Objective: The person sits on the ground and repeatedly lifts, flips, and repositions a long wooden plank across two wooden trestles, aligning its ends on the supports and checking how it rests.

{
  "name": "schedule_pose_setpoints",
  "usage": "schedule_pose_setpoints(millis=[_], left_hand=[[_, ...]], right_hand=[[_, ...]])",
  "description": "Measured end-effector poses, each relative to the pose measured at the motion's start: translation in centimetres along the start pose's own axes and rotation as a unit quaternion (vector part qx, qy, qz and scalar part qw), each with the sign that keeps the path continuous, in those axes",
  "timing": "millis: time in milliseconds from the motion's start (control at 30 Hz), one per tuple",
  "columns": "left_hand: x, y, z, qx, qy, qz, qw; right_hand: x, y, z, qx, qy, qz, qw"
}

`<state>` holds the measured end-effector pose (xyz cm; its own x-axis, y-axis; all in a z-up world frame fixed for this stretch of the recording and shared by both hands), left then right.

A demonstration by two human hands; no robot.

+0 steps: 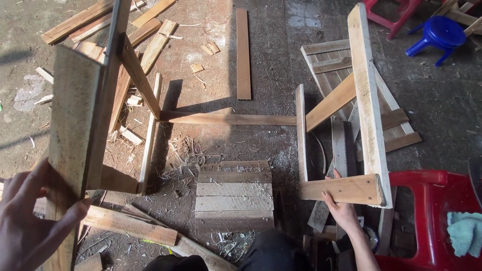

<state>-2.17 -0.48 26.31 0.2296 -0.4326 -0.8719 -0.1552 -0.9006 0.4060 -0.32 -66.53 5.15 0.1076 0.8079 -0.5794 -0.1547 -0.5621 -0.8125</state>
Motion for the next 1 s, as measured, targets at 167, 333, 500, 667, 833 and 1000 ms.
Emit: schedule_pose_setpoints(millis=[167,333,500,667,833,1000], left_hand=[[-2.5,3.8,-9.0,0.069,-0.054,-0.145,0.986],[-1.3,13.1,-18.4,0.329,-0.065,-0.068,0.940],[5.3,23.0,-23.3,0.373,-0.136,-0.028,0.917],[12.7,29.5,-25.0,0.426,-0.151,0.020,0.892],[18.1,30.6,-30.6,0.429,-0.071,0.025,0.900],[21.7,30.9,-35.1,0.393,-0.086,0.041,0.915]], right_hand=[[0.3,2.0,-0.7,0.004,-0.018,0.001,1.000],[0.6,1.8,-0.7,0.061,-0.039,-0.046,0.996],[0.4,0.9,-0.5,0.055,-0.040,-0.006,0.998],[0.3,0.5,-0.9,0.043,-0.023,-0.011,0.999],[0.7,1.0,-1.7,0.023,-0.017,-0.017,0.999],[1.4,3.9,-1.5,0.008,-0.008,-0.026,1.000]])
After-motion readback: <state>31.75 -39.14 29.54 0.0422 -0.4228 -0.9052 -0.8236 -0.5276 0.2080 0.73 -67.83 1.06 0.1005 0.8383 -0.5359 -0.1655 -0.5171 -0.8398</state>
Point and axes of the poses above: each hand's wrist, its own z-axis away from the middle knuckle, its own x-axis out of the palm, y = z × x, the point moved 3 cm from there along -z, towards the middle knuckle, and after that the axes turned 8 degrees about x, right-handed, at the moved point
